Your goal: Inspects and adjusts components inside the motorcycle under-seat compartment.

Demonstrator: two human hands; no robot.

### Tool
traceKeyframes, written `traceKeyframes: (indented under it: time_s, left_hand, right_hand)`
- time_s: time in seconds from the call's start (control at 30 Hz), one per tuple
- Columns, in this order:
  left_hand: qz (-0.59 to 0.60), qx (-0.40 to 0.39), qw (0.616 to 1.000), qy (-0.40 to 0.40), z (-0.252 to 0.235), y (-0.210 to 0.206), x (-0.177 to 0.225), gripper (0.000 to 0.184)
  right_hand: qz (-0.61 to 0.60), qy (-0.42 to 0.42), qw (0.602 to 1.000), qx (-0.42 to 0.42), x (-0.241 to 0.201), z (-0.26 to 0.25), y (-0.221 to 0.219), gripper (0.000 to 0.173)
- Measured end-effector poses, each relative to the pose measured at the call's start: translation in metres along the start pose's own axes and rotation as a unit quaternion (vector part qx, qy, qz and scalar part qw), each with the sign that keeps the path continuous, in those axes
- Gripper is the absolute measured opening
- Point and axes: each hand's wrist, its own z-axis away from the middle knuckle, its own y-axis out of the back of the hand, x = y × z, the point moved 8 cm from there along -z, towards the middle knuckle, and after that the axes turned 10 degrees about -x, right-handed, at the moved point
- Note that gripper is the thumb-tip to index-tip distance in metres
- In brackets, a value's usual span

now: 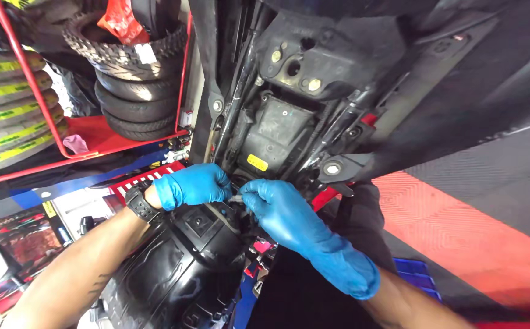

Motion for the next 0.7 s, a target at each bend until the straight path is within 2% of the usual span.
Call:
traceKeyframes:
  time_s: [0.1,0.23,0.53,0.63,0.7]
  left_hand:
    - [0.001,0.002,1.000,0.004,0.0007,-0.0001,0.0003,0.022]
    - [-0.003,0.011,1.000,0.004,0.0014,0.0007,0.0000,0.023]
    - [-0.002,0.012,1.000,0.001,-0.0008,-0.0002,-0.0012,0.021]
    - [-0.008,0.013,1.000,0.005,-0.0006,-0.0002,0.0003,0.022]
    - [-0.014,0.015,1.000,0.006,-0.0003,0.0008,0.0002,0.024]
  right_hand:
    - [-0.027,-0.008,1.000,-0.009,0.0015,-0.0026,-0.0007,0.024]
    - [0.051,-0.011,0.998,0.020,-0.0038,0.0017,-0.0009,0.026]
    - [0.076,-0.036,0.996,-0.021,-0.0062,-0.0025,-0.0008,0.025]
    - [0.043,-0.052,0.996,-0.052,-0.0043,-0.0044,-0.0028,0.024]
    - [0.020,-0.048,0.998,-0.034,-0.0026,-0.0040,-0.0047,0.024]
